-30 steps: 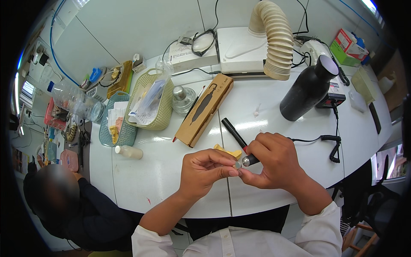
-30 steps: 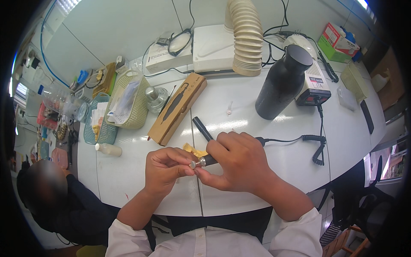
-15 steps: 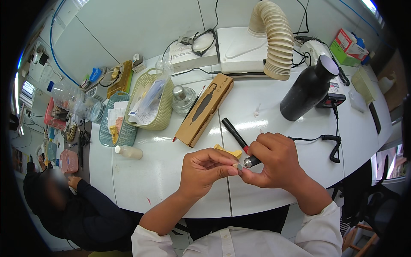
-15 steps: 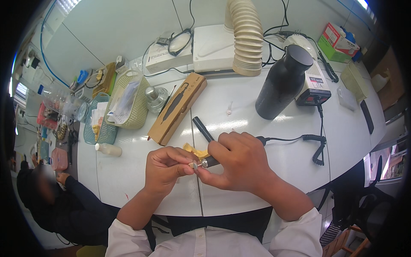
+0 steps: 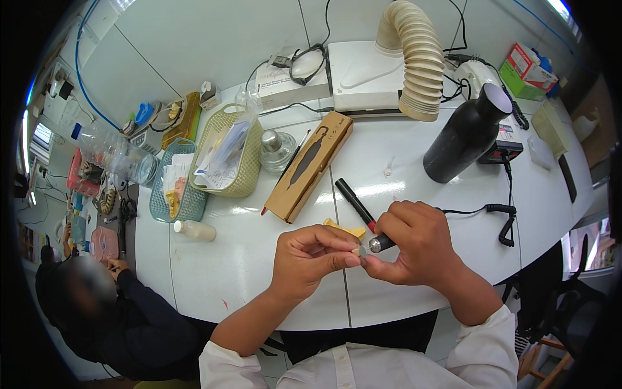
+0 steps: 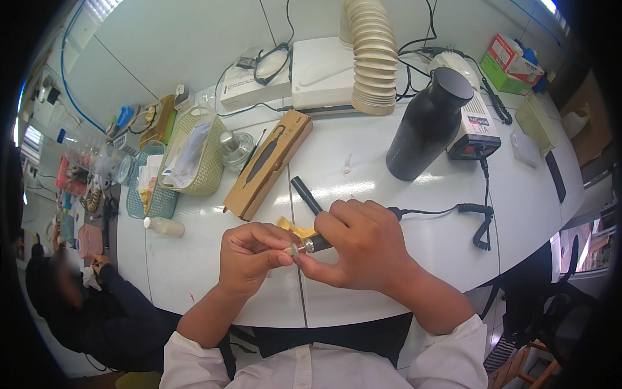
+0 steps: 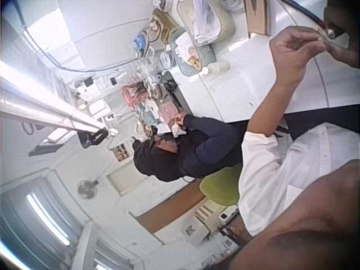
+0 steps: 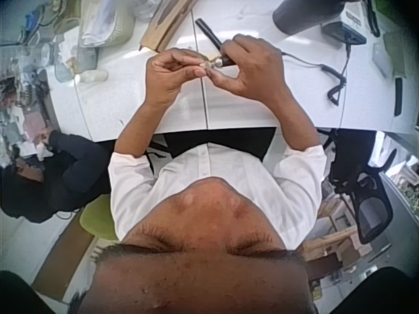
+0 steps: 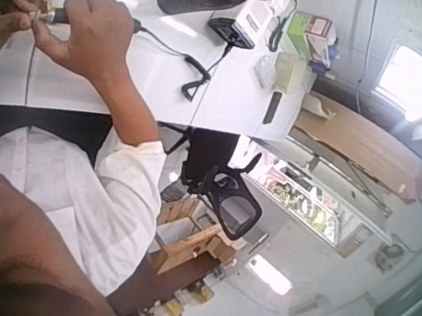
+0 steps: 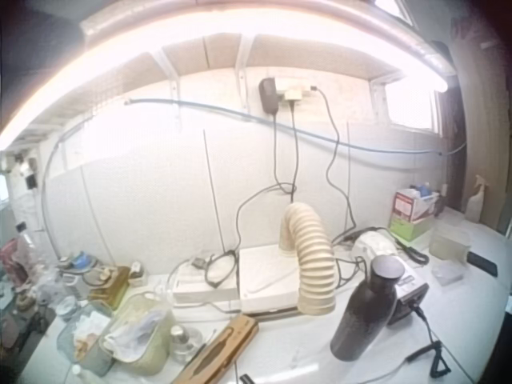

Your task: The person assembles a dental model by inserting small white tooth-like pieces into a yellow jaw mold. They use a small handheld tool to press the pieces into place and adjust their fit within the mold. The person handles the mold and pieces with both hands, occasionally rotating the mold to access different positions.

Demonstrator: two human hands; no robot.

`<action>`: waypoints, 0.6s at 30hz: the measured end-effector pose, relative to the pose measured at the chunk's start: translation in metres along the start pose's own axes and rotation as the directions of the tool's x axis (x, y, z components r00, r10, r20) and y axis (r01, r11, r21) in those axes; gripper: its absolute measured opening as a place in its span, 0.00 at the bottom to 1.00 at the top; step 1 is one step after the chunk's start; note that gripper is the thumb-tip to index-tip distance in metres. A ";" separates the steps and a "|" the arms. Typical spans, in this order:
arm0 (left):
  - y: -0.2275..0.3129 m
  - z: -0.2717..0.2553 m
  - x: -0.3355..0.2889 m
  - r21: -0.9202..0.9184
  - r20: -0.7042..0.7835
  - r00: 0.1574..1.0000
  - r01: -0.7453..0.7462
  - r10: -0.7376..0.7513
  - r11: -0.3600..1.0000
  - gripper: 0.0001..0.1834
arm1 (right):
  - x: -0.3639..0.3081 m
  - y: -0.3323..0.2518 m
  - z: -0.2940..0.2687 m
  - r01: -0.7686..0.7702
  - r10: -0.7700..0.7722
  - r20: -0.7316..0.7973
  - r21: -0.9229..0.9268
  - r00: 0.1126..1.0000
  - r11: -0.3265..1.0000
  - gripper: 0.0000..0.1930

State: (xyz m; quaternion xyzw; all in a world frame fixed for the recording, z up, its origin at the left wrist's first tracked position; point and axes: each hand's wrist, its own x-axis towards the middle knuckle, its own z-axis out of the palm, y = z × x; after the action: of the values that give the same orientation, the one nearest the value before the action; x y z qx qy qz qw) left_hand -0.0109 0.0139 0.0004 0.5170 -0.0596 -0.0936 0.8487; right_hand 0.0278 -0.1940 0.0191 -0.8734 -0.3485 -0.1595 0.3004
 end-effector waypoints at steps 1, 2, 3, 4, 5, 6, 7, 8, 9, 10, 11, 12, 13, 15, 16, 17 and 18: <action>0.000 0.000 0.000 0.002 -0.002 1.000 0.001 -0.001 1.000 0.09 | 0.000 0.000 0.000 -0.004 0.005 -0.013 0.009 1.000 1.000 0.20; 0.000 0.000 -0.001 0.003 -0.004 1.000 0.002 -0.002 1.000 0.09 | 0.000 0.000 0.000 -0.003 0.003 0.006 0.001 1.000 1.000 0.20; 0.000 0.000 0.000 -0.003 -0.004 1.000 0.001 -0.001 1.000 0.09 | 0.000 0.000 -0.001 -0.002 0.002 0.025 -0.006 1.000 1.000 0.20; 0.000 0.000 0.000 -0.010 -0.005 1.000 0.000 0.000 1.000 0.09 | -0.001 0.000 -0.002 -0.001 0.001 0.044 -0.013 0.999 1.000 0.20; 0.000 0.001 0.000 -0.016 -0.006 1.000 -0.001 0.001 1.000 0.09 | 0.000 0.000 -0.002 -0.003 0.003 0.028 -0.006 1.000 1.000 0.20; 0.000 0.000 0.000 -0.014 -0.007 1.000 0.006 -0.006 1.000 0.09 | 0.001 -0.001 -0.001 -0.005 0.005 0.012 0.001 1.000 1.000 0.20; 0.001 0.000 -0.001 -0.013 -0.008 1.000 0.013 -0.014 1.000 0.09 | 0.001 -0.001 -0.001 -0.008 0.008 -0.005 0.008 1.000 1.000 0.20; 0.001 0.000 -0.001 -0.011 -0.008 1.000 0.021 -0.021 1.000 0.09 | 0.001 -0.001 -0.002 -0.006 0.006 0.012 0.001 1.000 1.000 0.20; 0.000 0.000 0.000 -0.014 -0.006 1.000 0.014 -0.014 1.000 0.09 | 0.000 0.000 -0.002 -0.004 0.004 0.028 -0.007 1.000 1.000 0.20; 0.000 0.000 0.000 -0.017 -0.004 1.000 0.006 -0.006 1.000 0.09 | 0.000 0.000 -0.003 -0.001 0.002 0.045 -0.014 0.999 1.000 0.20; -0.001 0.000 0.001 -0.019 -0.003 1.000 -0.002 0.002 1.000 0.09 | 0.000 0.000 -0.002 -0.001 0.001 0.028 -0.005 1.000 1.000 0.20; -0.001 0.000 0.000 -0.014 0.001 1.000 -0.003 0.003 1.000 0.09 | 0.000 0.000 -0.001 -0.001 0.001 0.011 0.004 1.000 1.000 0.20; -0.001 -0.001 0.000 -0.008 0.004 1.000 -0.003 0.003 1.000 0.09 | 0.001 -0.001 -0.001 0.000 0.001 -0.006 0.013 1.000 1.000 0.20; -0.001 -0.001 0.000 -0.011 0.007 1.000 -0.005 0.005 1.000 0.09 | 0.001 0.000 -0.002 0.004 -0.004 0.011 0.006 1.000 1.000 0.20; -0.002 -0.001 0.000 -0.019 0.007 1.000 -0.007 0.007 1.000 0.09 | 0.001 0.001 -0.002 0.007 -0.007 0.019 0.002 1.000 1.000 0.20; -0.002 -0.001 0.000 -0.028 0.007 1.000 -0.008 0.008 1.000 0.09 | 0.001 0.000 -0.002 0.007 -0.007 0.013 0.003 1.000 1.000 0.20; -0.002 -0.001 0.000 -0.027 0.007 1.000 -0.001 0.001 1.000 0.09 | 0.001 0.000 -0.001 0.008 -0.008 0.007 0.005 1.000 1.000 0.20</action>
State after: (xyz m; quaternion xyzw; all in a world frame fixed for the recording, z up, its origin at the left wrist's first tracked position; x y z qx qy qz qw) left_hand -0.0106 0.0135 -0.0018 0.5050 -0.0614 -0.0958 0.8556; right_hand 0.0284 -0.1948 0.0203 -0.8719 -0.3533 -0.1566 0.3007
